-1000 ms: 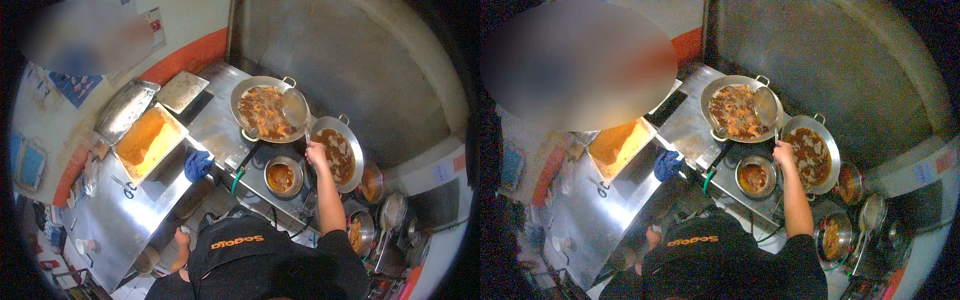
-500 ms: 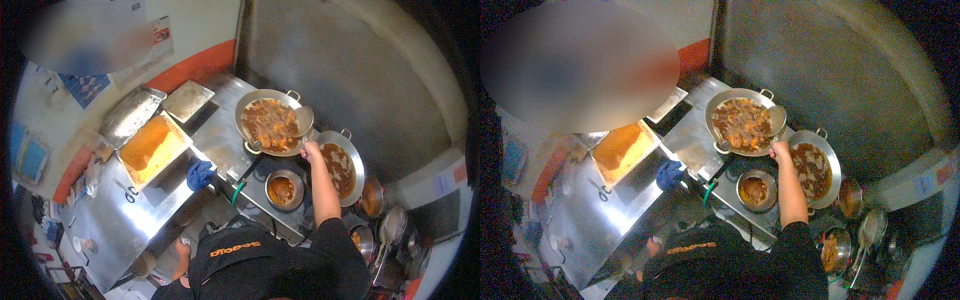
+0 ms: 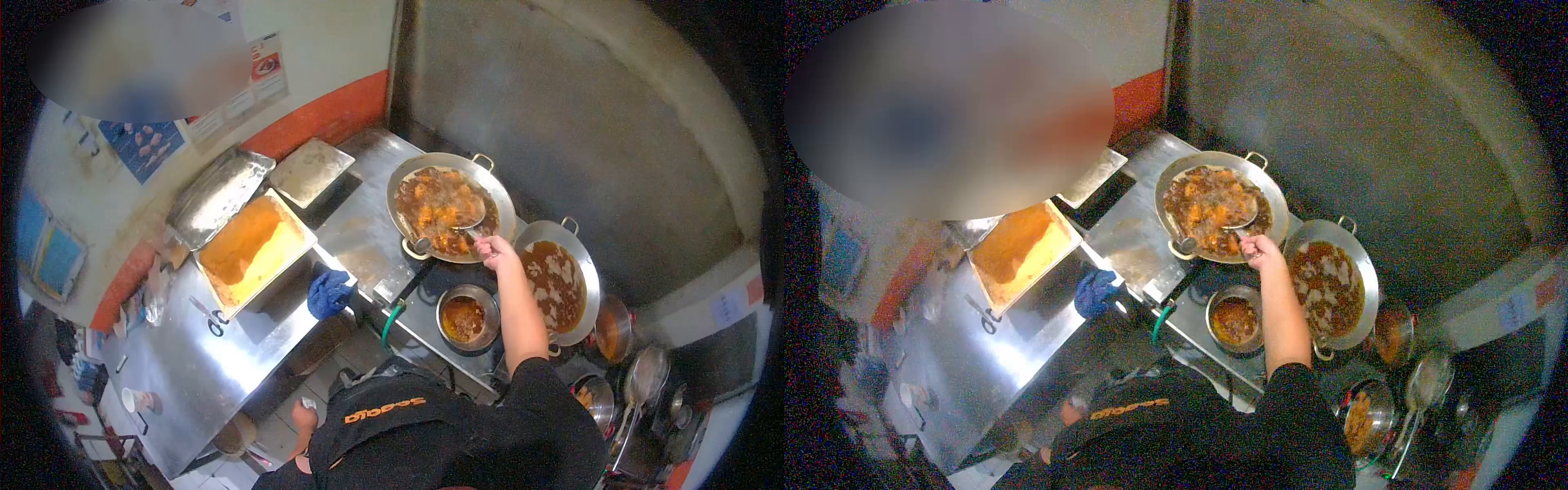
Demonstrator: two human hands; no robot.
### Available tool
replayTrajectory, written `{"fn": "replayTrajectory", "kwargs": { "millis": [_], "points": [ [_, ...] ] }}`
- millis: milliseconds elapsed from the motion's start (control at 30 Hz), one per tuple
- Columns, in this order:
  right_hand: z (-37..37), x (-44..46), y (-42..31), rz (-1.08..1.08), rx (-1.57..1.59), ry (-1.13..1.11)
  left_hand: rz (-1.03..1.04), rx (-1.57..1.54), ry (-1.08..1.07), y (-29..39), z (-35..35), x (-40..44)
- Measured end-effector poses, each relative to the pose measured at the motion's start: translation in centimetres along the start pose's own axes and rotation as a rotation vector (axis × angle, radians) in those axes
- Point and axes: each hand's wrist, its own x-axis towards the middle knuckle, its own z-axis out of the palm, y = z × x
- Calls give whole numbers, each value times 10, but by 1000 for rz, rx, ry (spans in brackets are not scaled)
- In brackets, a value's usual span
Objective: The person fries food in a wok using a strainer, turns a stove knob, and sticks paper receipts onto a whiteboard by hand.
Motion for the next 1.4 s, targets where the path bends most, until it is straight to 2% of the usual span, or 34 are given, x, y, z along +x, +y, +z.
{"fn": "replayTrajectory", "kwargs": {
  "millis": [133,233,333,433,733,833,867,1133,1333,1400],
  "points": [
    [-1,6,3,4,125,-70,-22,-67,67,53,-24,-13],
    [7,-10,4,0,169,-57,14,-47,72,16,1,15],
    [6,-24,6,-36,126,-47,79,-16,69,16,-3,10],
    [1,-34,8,-61,101,-64,49,-44,45,14,-5,11],
    [-3,-78,0,-128,-330,138,32,64,29,13,-13,5],
    [-4,-81,-4,-166,-485,269,72,-57,107,13,-13,4],
    [-2,-83,-5,-182,-530,301,43,-37,72,14,-14,5],
    [-6,-88,-15,-242,-772,363,-29,-1,-73,10,-15,24],
    [0,-107,-7,-281,-902,425,-30,29,-6,39,-31,7],
    [-2,-109,-4,-341,-951,431,-12,2,-4,25,-21,16]
  ]
}}
